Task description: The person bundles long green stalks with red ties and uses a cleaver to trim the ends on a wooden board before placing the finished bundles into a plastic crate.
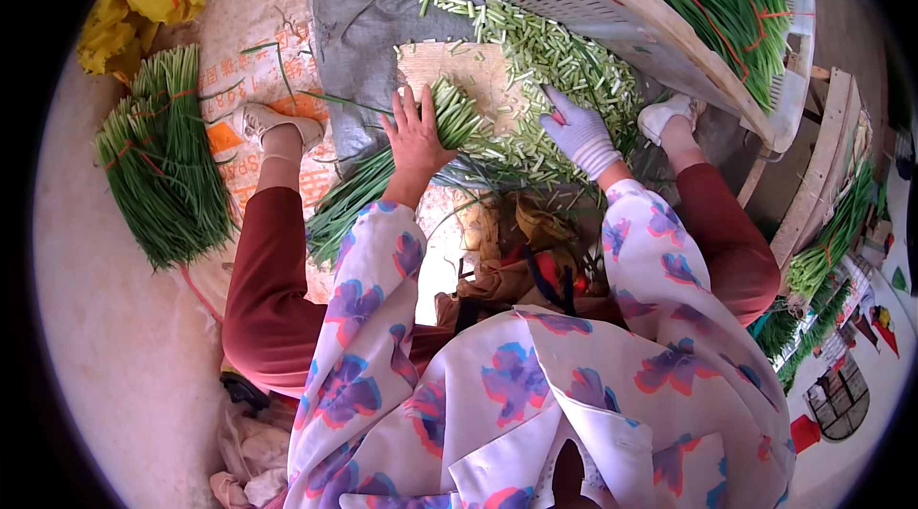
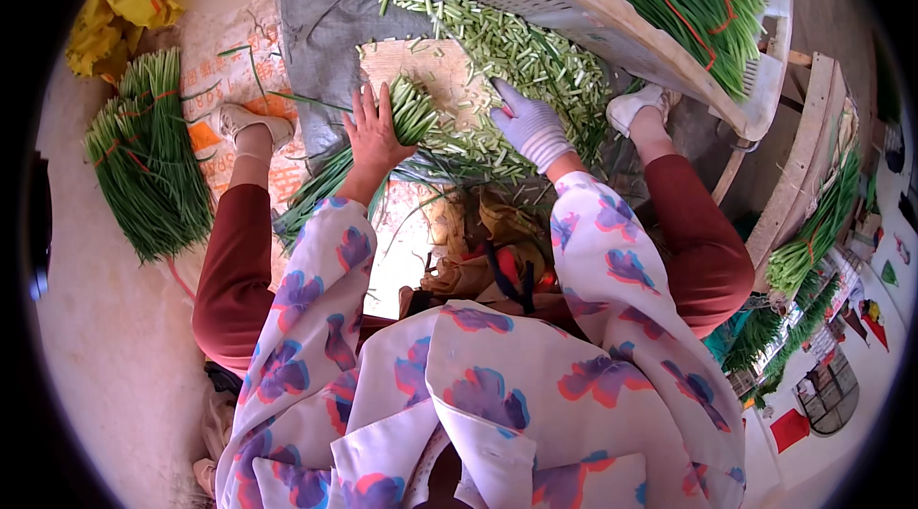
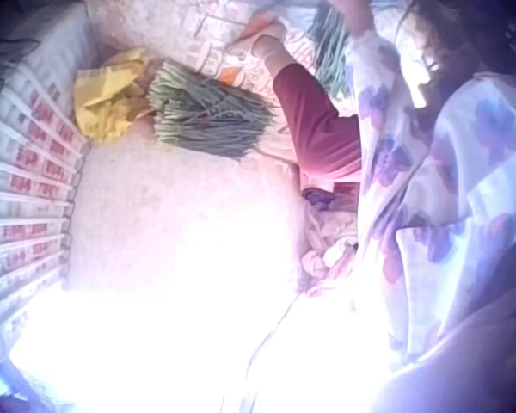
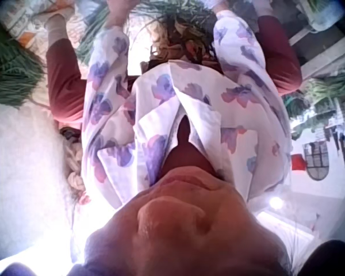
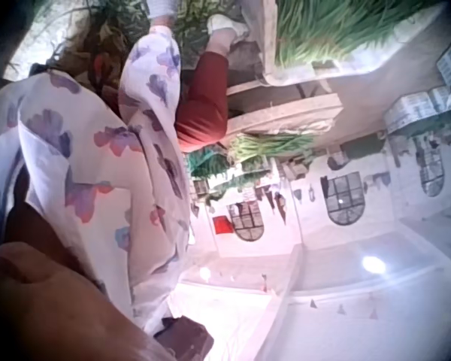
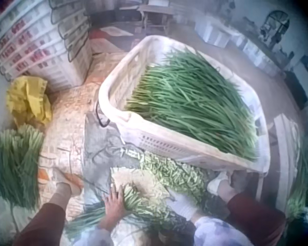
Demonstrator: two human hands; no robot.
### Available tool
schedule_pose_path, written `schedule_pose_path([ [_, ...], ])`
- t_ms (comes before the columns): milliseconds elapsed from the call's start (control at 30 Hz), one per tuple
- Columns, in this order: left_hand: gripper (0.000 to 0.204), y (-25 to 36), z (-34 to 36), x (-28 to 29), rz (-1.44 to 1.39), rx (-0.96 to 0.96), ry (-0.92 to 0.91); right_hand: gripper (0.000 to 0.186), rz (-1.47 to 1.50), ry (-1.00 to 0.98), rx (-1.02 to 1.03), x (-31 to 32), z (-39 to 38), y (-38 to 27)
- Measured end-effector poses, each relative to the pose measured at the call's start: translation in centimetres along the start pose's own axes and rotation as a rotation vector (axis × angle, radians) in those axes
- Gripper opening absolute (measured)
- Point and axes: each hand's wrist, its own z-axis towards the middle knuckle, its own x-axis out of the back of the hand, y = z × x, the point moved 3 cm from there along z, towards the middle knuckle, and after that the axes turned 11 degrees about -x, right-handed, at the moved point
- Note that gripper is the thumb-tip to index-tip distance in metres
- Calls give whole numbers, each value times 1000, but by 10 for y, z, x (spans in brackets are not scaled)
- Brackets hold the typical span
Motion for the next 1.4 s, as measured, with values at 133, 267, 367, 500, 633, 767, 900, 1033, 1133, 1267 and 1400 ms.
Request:
schedule_pose_path([
  [133, 130, 4, -1, -2, -8, 93, 28, 52, 51, 38, -45, 1, -19, -1],
  [267, 125, 5, -24, -12, -89, 334, 126, 52, 74, -13, 3, -6, -39, -11],
  [367, 116, -3, -39, -31, -161, 394, 175, 54, -120, 2, -46, -13, -41, -12],
  [500, 110, -12, -18, -20, -222, 156, 91, 57, -527, 80, -37, -18, -18, 15],
  [633, 110, -21, -18, -28, -298, 95, 117, 47, -494, 119, 106, -23, -4, -21],
  [767, 114, -11, -17, -30, -262, 119, 101, 38, -329, 156, 312, -52, 28, -107],
  [900, 116, -12, -24, -31, -225, 167, 38, 31, -469, -48, 275, -96, 59, -160],
  [1033, 118, -3, -19, -31, -191, 161, 36, 32, -602, -156, 144, -118, 97, -149],
  [1133, 117, -6, -26, -34, -181, 183, 57, 32, -216, 8, -97, -111, 110, -116],
  [1267, 114, -3, -22, -34, -173, 154, 73, 46, 236, 269, -337, -63, 133, -33],
  [1400, 116, -5, -27, -39, -184, 178, 60, 64, -494, 539, -8, -39, 83, -80],
])
